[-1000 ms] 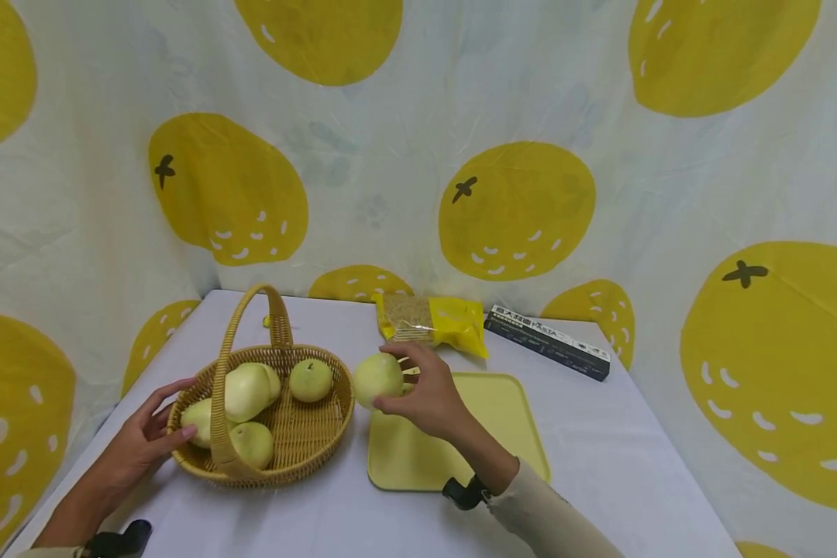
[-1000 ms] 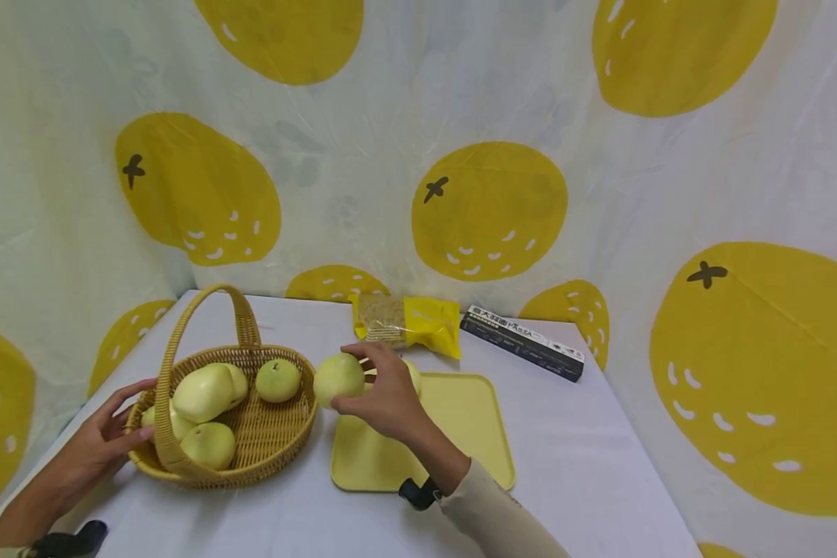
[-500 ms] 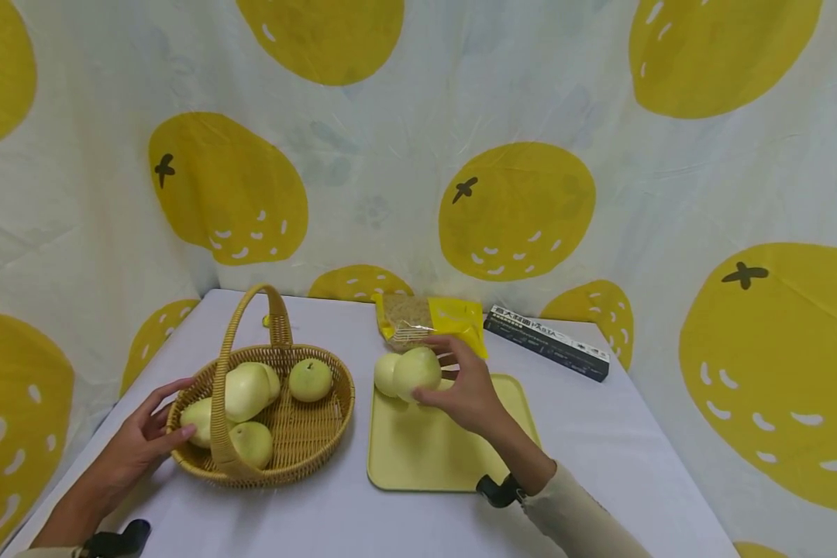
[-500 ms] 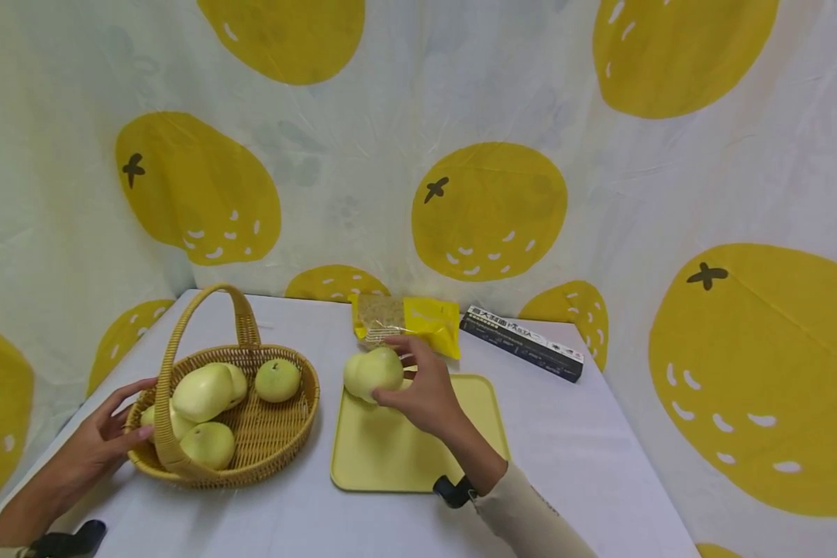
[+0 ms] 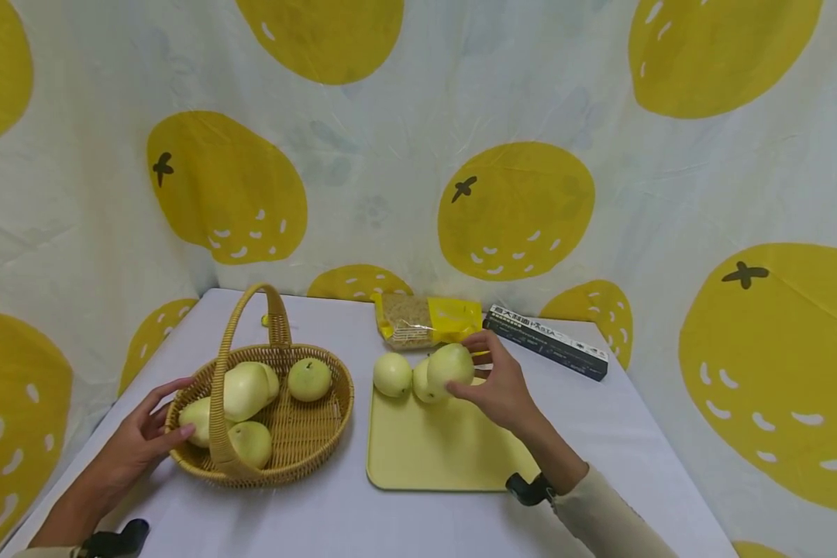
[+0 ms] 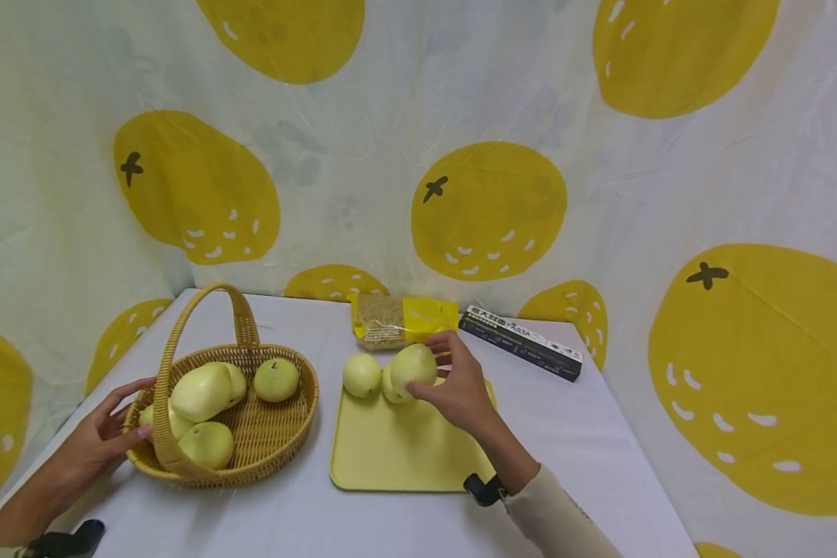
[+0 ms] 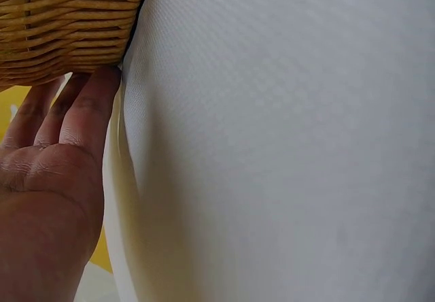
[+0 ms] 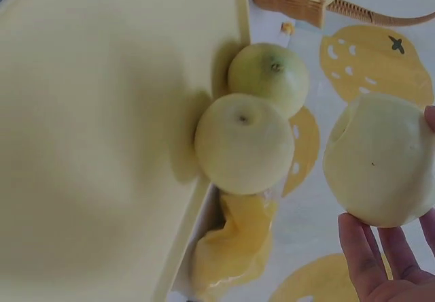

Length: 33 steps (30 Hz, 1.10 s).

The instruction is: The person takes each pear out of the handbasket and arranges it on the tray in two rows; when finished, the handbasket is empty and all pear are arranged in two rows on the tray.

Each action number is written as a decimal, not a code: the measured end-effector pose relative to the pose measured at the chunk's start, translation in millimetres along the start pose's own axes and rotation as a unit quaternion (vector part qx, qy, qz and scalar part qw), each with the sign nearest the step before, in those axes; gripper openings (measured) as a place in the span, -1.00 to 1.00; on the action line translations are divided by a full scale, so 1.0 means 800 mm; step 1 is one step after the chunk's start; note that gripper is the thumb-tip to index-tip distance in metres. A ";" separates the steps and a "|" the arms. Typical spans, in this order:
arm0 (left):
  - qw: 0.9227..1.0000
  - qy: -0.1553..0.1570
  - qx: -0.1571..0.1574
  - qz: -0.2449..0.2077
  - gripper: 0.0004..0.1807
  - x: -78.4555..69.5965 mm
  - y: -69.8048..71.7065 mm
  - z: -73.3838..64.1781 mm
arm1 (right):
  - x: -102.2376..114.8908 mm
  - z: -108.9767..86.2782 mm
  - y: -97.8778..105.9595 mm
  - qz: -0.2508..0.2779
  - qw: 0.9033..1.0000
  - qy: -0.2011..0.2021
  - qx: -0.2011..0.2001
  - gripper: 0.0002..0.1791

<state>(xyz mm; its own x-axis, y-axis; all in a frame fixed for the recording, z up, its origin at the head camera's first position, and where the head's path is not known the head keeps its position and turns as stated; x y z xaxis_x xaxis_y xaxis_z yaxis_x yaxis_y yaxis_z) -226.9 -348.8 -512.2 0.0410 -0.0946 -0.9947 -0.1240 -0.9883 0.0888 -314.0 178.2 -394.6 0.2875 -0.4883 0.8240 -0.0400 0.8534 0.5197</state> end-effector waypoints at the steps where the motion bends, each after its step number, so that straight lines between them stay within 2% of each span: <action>1: 1.000 0.002 0.000 0.002 -0.14 0.000 0.000 0.000 | -0.004 0.000 0.002 -0.004 1.000 -0.003 0.000 -0.20; 11: 0.999 0.031 -0.014 0.018 -0.12 0.010 0.004 0.003 | -0.052 0.008 0.025 -0.038 0.997 -0.064 -0.006 -0.23; 19: 0.998 0.050 -0.024 0.040 -0.12 0.014 0.007 0.004 | -0.078 0.013 0.035 -0.066 0.993 -0.103 0.000 -0.23; 26: 0.999 0.033 -0.022 0.012 -0.13 0.011 0.007 0.005 | -0.098 0.018 0.029 -0.075 0.988 -0.131 0.022 -0.25; 33: 0.999 0.027 -0.016 0.022 -0.13 0.010 0.006 0.004 | -0.116 0.023 0.014 -0.082 0.982 -0.159 0.055 -0.31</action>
Point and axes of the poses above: each hand's wrist, its own z-axis towards the middle knuckle, its own y-axis out of the back of the hand, x = y × z, the point moved 10 cm from there along z, towards the middle knuckle
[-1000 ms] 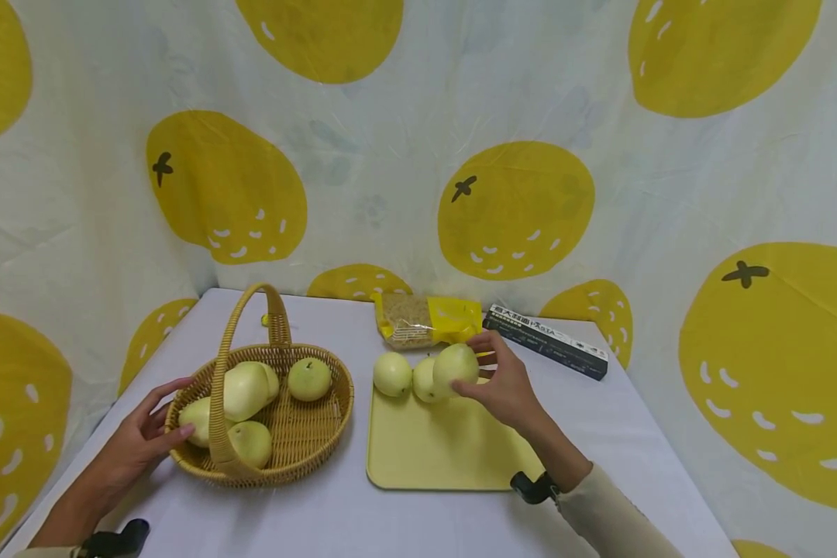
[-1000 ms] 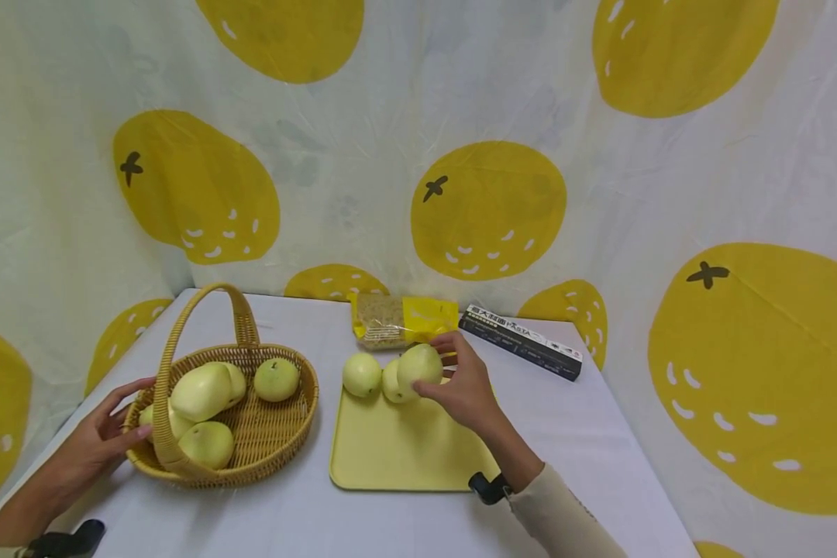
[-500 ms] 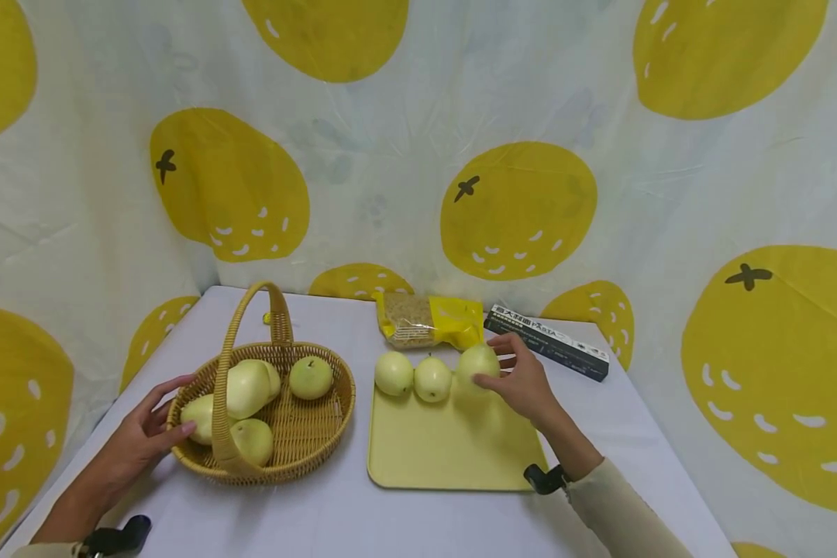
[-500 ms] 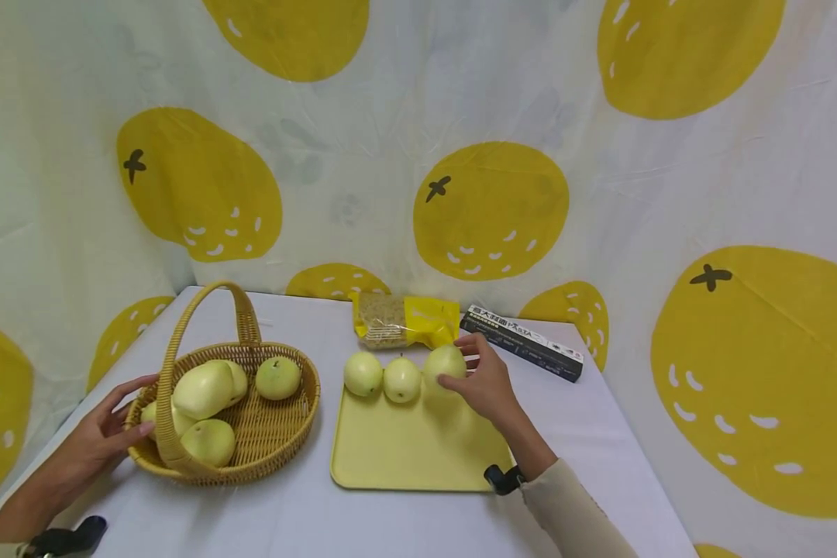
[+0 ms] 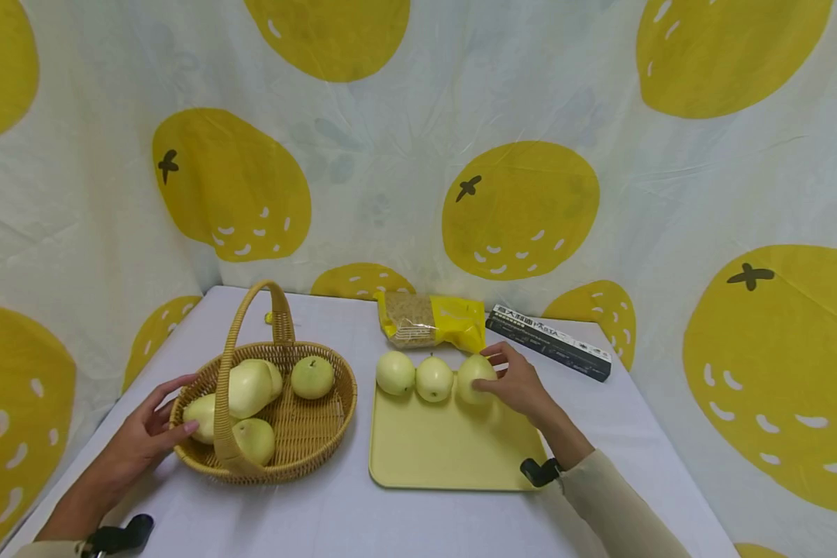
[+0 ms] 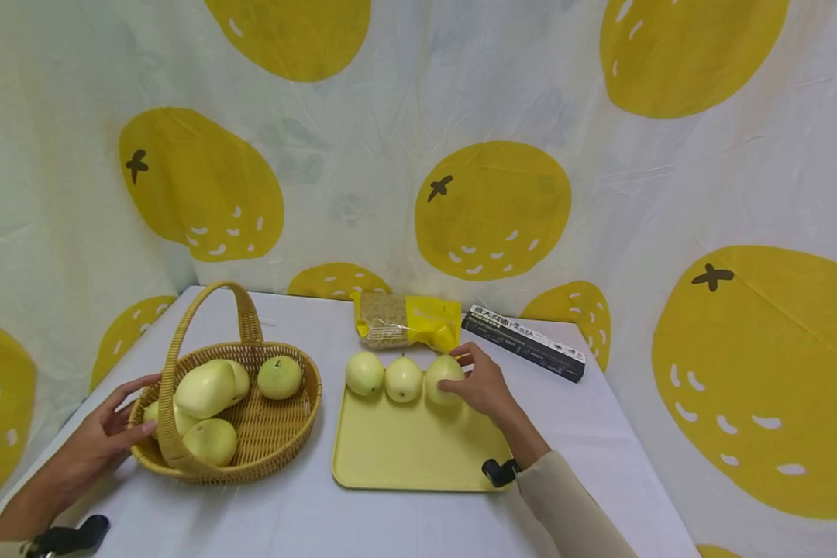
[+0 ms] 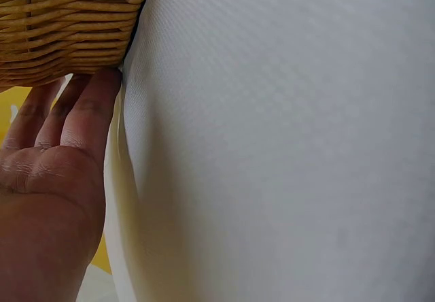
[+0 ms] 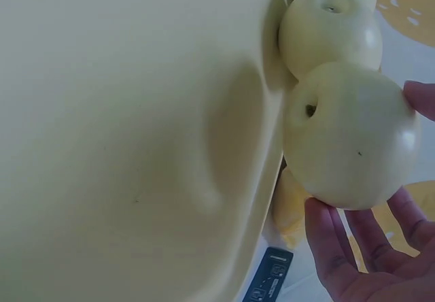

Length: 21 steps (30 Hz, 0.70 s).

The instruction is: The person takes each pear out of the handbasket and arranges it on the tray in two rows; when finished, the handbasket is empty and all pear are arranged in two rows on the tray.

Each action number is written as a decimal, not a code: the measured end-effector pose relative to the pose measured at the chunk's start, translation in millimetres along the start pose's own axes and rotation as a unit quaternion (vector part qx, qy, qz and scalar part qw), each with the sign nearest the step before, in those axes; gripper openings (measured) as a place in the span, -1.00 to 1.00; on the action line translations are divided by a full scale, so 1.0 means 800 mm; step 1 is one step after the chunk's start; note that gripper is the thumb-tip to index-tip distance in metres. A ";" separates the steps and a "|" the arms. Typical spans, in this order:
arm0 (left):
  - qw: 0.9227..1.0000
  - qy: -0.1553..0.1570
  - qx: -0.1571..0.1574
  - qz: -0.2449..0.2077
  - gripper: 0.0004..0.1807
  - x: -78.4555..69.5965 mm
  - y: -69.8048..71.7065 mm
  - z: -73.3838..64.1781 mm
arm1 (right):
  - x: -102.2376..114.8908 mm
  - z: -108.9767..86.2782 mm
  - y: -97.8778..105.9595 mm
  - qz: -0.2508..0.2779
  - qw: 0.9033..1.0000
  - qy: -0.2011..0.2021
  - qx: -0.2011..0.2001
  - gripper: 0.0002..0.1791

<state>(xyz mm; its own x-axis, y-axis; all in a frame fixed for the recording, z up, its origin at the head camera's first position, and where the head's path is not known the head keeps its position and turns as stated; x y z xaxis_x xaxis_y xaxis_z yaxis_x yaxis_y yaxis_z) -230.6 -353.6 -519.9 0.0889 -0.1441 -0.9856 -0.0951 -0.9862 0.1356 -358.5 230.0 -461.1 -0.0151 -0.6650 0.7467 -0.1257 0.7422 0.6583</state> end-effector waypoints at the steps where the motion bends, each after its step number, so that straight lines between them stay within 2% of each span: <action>1: 1.000 0.000 0.000 -0.002 -0.13 0.000 0.000 0.000 | -0.002 0.001 -0.003 -0.003 1.000 -0.005 0.006 -0.32; 5: 1.000 -0.006 0.002 -0.005 -0.14 -0.001 -0.001 -0.002 | -0.003 0.005 -0.012 -0.015 1.000 -0.001 0.023 -0.34; 9: 1.000 -0.001 -0.003 0.014 -0.15 0.000 0.000 -0.002 | -0.003 0.007 -0.019 -0.004 0.999 0.010 0.035 -0.35; 13: 1.000 0.003 -0.006 0.024 -0.15 0.000 0.000 -0.002 | -0.010 0.010 -0.021 0.015 0.999 0.006 0.029 -0.38; 17: 1.000 -0.004 0.002 0.003 -0.14 -0.002 -0.002 -0.002 | -0.016 0.011 -0.021 0.022 1.000 0.004 0.016 -0.37; 21: 1.000 -0.004 0.003 0.001 -0.14 -0.002 -0.002 -0.002 | -0.022 0.008 -0.023 0.026 0.999 -0.001 0.018 -0.30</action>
Point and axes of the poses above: each hand's wrist, its own z-axis towards the middle knuckle, its own y-axis out of the back of the hand, x = y × z, the point moved 10 cm from there along z, towards the middle knuckle
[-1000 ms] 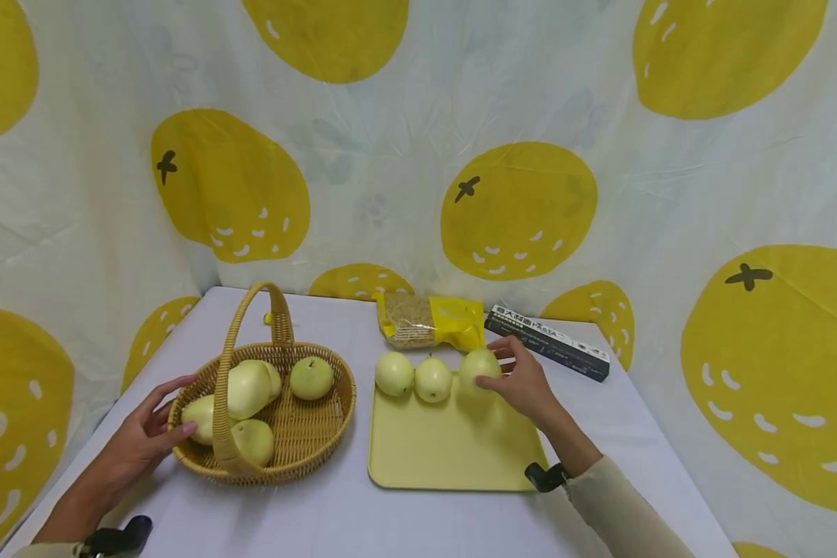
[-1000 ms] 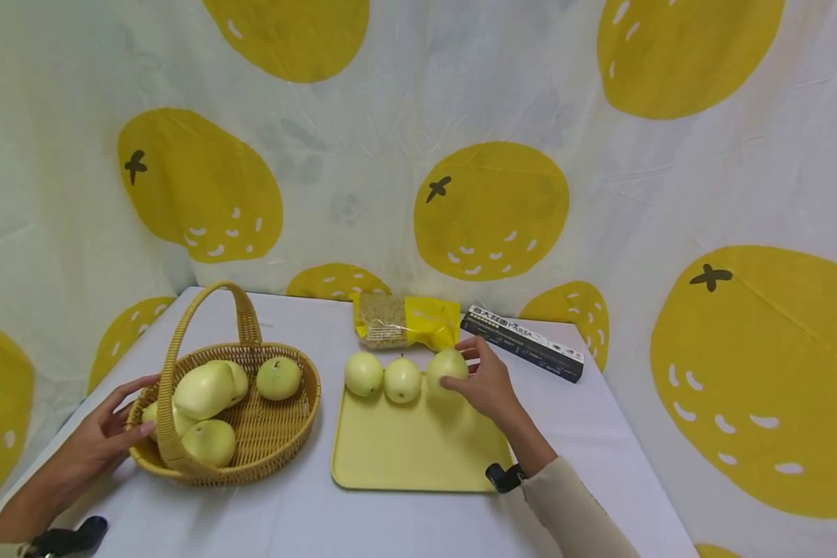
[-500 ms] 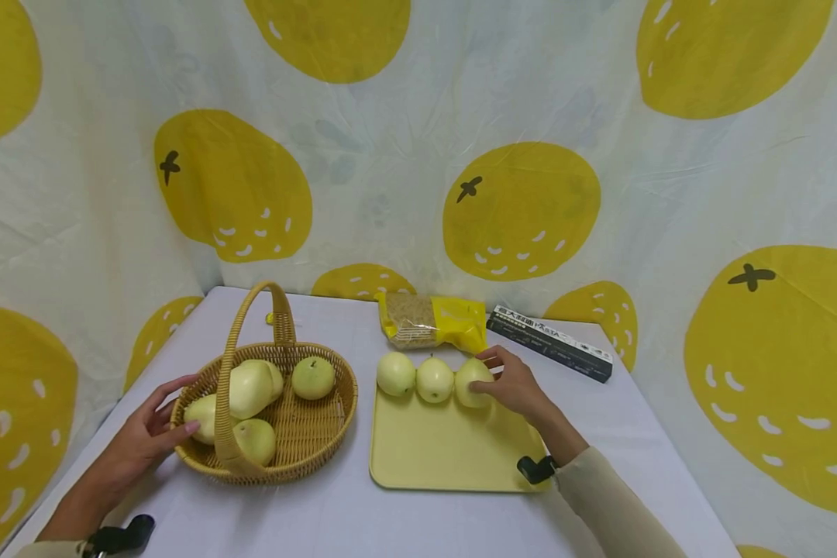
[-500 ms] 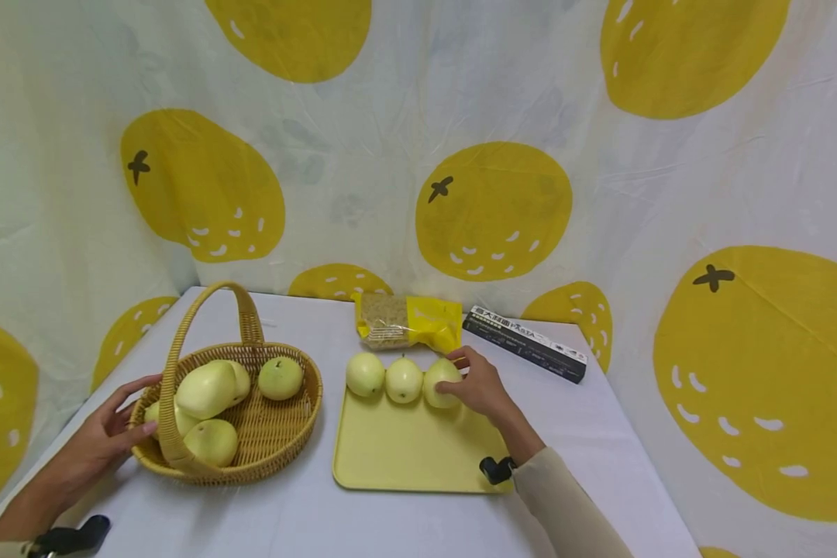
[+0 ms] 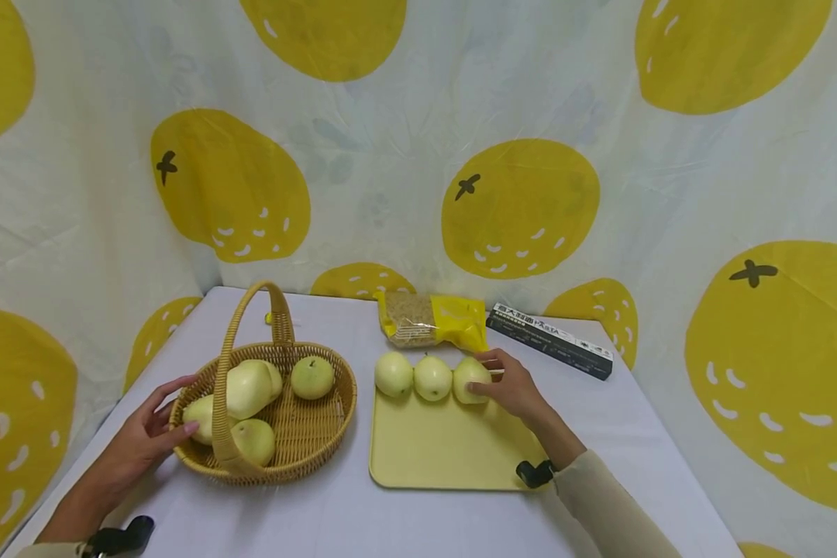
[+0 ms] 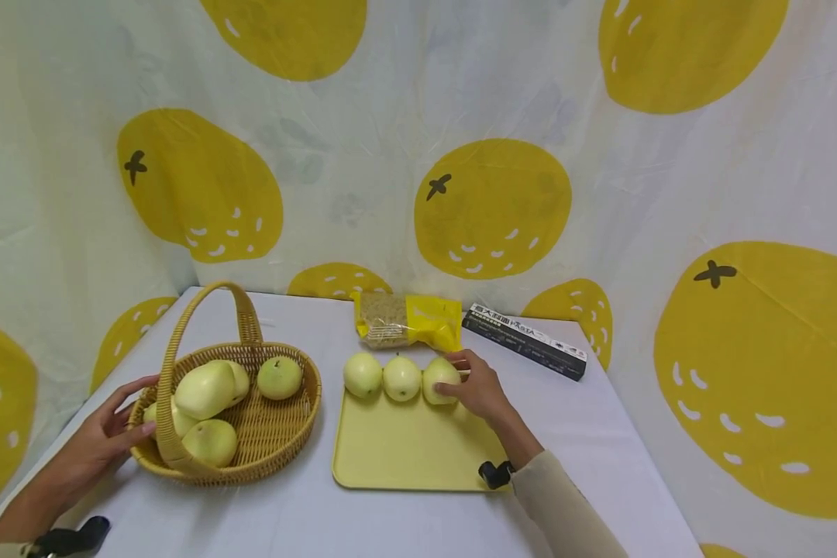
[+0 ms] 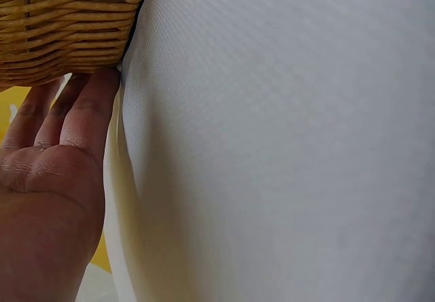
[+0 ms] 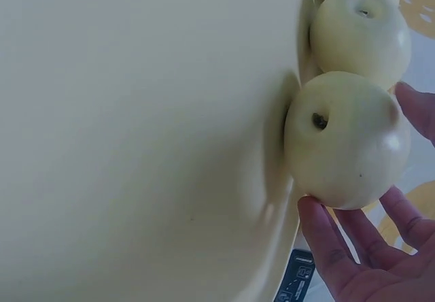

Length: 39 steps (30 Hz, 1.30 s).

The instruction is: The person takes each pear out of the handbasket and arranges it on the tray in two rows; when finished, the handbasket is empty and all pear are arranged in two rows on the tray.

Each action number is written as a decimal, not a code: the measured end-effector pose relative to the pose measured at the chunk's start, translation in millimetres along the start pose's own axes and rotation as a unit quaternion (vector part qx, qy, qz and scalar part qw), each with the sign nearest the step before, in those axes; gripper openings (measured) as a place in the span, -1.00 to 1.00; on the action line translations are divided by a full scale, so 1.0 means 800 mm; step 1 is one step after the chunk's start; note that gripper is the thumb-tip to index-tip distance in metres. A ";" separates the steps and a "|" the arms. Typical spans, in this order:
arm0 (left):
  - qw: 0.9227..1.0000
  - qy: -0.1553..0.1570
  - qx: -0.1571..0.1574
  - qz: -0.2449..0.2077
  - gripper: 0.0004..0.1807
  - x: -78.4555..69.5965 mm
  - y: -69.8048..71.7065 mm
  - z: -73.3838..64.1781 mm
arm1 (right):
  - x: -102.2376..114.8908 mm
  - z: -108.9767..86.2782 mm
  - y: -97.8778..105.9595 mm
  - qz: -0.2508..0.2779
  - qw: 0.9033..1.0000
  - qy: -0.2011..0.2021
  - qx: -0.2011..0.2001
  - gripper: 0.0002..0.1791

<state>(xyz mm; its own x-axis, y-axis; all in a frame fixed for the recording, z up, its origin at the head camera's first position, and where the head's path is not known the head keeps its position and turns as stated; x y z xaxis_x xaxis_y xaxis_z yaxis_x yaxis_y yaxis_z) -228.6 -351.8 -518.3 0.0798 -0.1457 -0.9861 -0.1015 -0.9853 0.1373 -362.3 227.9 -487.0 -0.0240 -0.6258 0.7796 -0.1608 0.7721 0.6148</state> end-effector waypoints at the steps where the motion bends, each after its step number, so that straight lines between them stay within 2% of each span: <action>1: 1.000 -0.001 0.001 0.002 -0.14 0.000 0.000 0.000 | -0.001 -0.001 -0.001 -0.001 1.000 -0.002 0.003 -0.28; 6: 1.000 0.007 -0.003 0.020 -0.13 0.001 0.002 -0.001 | -0.001 -0.007 -0.005 -0.014 1.000 -0.001 0.016 -0.20; 14: 1.000 0.017 -0.006 0.017 -0.13 0.003 0.001 0.000 | 0.004 -0.009 -0.006 -0.026 1.000 0.005 0.016 -0.20; 18: 1.000 0.017 -0.007 0.025 -0.13 0.004 0.001 0.000 | 0.001 -0.008 -0.004 -0.022 1.000 0.004 0.011 -0.19; 23: 0.999 0.019 -0.012 0.036 -0.14 0.004 0.004 0.001 | 0.007 -0.011 0.003 -0.024 0.999 0.026 -0.002 -0.17; 28: 0.999 0.021 -0.008 0.034 -0.14 0.003 0.003 0.002 | 0.030 -0.019 0.012 -0.034 0.997 0.063 -0.039 -0.14; 34: 0.999 0.025 -0.009 0.022 -0.13 0.006 0.003 0.003 | 0.071 -0.033 0.020 -0.032 0.987 0.125 -0.092 -0.15; 39: 0.999 0.025 -0.014 0.019 -0.13 0.006 0.003 0.002 | 0.105 -0.049 0.018 -0.007 0.982 0.163 -0.099 -0.16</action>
Point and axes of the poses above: each hand's wrist, its own z-axis towards the middle knuckle, its own y-axis out of the back of the hand, x = y × z, the point moved 10 cm from there along z, towards the middle knuckle
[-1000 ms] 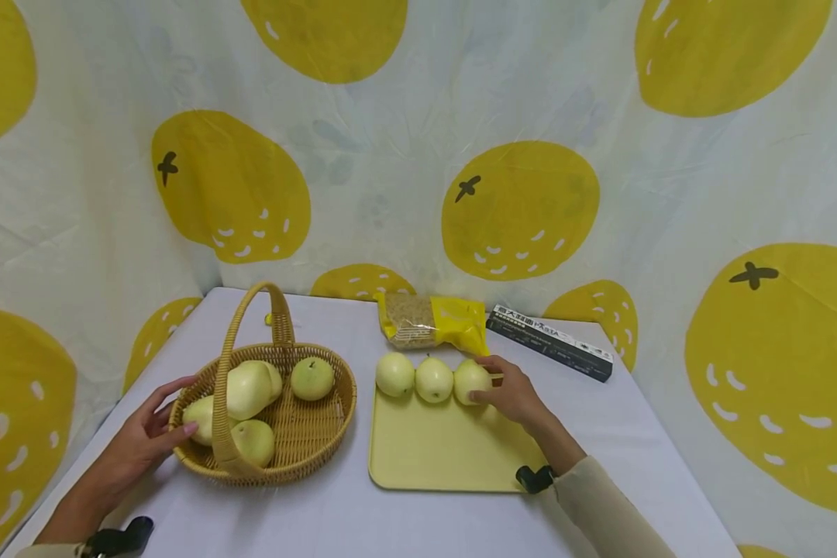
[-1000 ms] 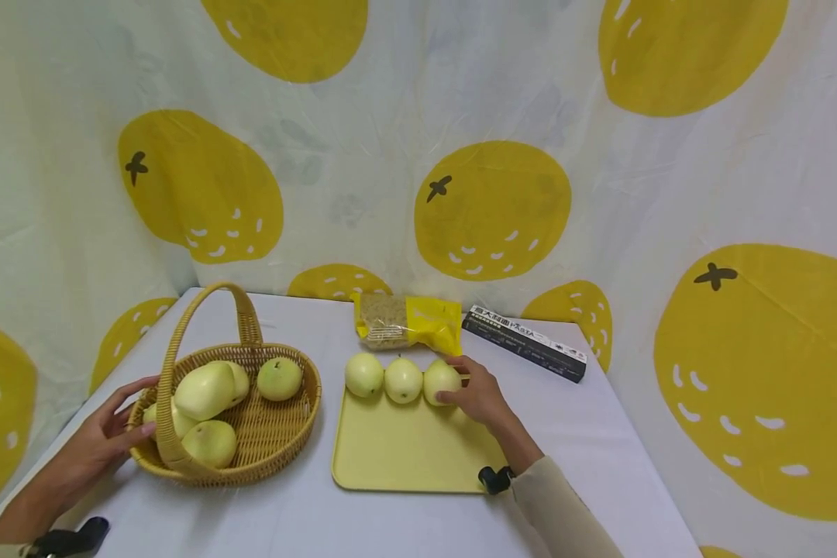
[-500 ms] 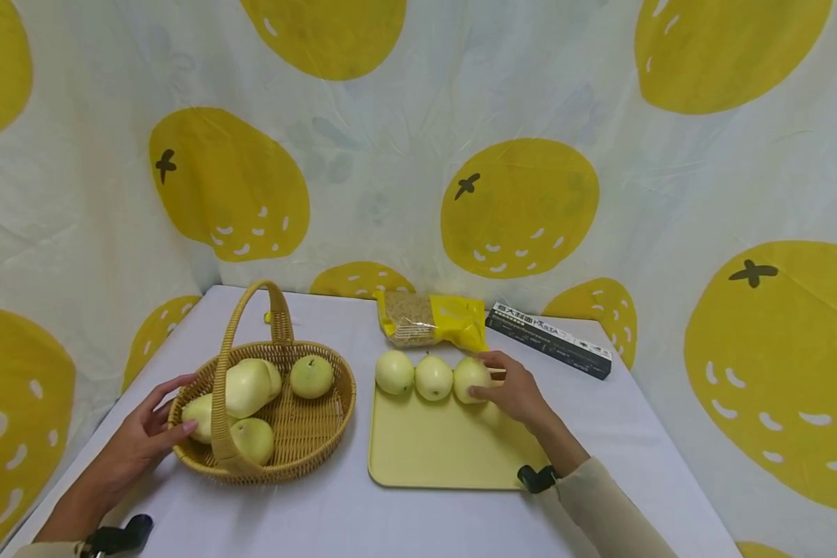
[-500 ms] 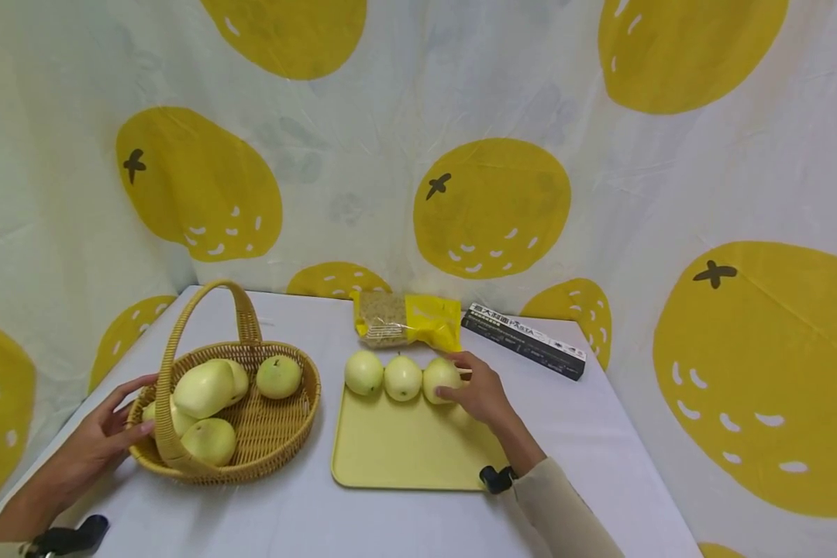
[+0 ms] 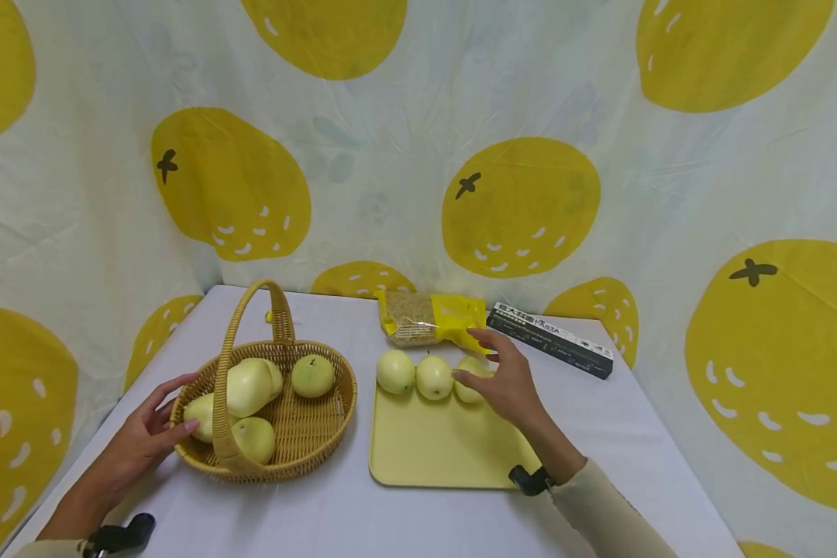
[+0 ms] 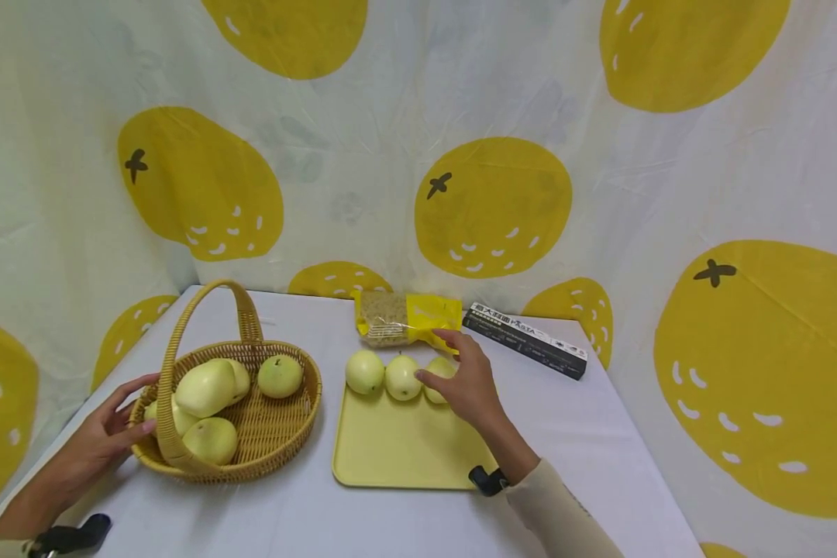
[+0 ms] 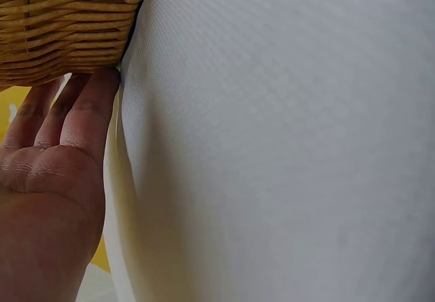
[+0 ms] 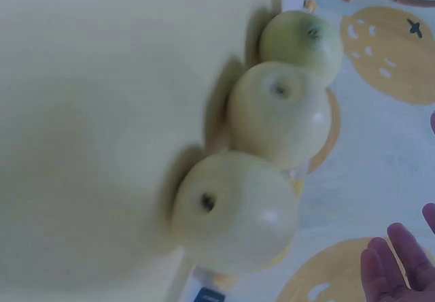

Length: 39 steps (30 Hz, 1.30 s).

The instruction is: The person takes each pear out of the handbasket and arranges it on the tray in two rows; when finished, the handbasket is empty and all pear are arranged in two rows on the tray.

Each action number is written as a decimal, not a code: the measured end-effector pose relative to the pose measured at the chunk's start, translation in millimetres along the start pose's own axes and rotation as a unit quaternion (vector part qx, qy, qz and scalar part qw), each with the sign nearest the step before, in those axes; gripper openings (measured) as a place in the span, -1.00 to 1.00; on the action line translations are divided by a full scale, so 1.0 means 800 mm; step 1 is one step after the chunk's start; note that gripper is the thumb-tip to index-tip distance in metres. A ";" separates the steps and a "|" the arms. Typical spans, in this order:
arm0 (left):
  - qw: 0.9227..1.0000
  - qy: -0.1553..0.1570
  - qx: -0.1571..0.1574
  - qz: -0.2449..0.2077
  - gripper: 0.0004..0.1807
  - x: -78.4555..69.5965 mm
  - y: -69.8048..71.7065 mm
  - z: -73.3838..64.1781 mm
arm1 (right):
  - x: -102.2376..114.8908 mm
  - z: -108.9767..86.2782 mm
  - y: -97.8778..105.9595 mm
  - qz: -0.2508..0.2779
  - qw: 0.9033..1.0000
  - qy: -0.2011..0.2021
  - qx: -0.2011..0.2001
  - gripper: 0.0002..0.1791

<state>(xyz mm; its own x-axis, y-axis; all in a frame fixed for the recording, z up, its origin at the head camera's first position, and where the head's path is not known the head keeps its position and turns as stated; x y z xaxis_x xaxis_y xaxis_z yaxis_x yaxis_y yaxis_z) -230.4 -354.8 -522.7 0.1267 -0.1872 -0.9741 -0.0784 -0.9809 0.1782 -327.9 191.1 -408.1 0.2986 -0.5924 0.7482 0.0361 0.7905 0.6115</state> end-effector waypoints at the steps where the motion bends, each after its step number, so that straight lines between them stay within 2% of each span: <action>1: 1.000 0.000 0.001 0.000 -0.13 0.000 0.000 0.000 | 0.006 -0.001 -0.001 0.007 1.000 0.005 -0.002 -0.17; 8: 1.000 -0.002 0.005 -0.005 -0.13 -0.002 -0.002 -0.001 | 0.049 -0.004 -0.013 0.046 0.997 0.063 -0.009 -0.15; 15: 1.000 0.002 0.006 -0.006 -0.13 0.001 -0.003 0.000 | 0.082 -0.005 -0.036 0.054 0.992 0.113 -0.006 -0.12; 22: 1.000 -0.004 0.003 -0.006 -0.14 0.002 -0.002 0.000 | 0.103 0.001 -0.062 0.060 0.990 0.130 0.001 -0.08; 34: 1.000 -0.015 0.009 -0.015 -0.14 -0.001 -0.002 -0.001 | 0.140 0.008 -0.112 0.101 0.979 0.174 0.024 -0.09; 39: 1.000 -0.014 0.009 -0.013 -0.14 -0.001 -0.002 0.000 | 0.153 0.009 -0.132 0.101 0.976 0.189 0.035 -0.08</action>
<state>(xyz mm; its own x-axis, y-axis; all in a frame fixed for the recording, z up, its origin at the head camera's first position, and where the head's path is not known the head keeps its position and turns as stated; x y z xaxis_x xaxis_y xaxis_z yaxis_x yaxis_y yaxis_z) -230.2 -353.5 -522.3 0.1018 -0.1594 -0.9819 -0.0933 -0.9843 0.1502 -302.2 33.9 -379.2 0.6236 -0.3156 0.7152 -0.1216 0.8645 0.4876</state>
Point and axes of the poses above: each hand's wrist, its own z-axis towards the middle knuckle, its own y-axis out of the back of the hand, x = y × z, the point moved 10 cm from there along z, towards the middle knuckle
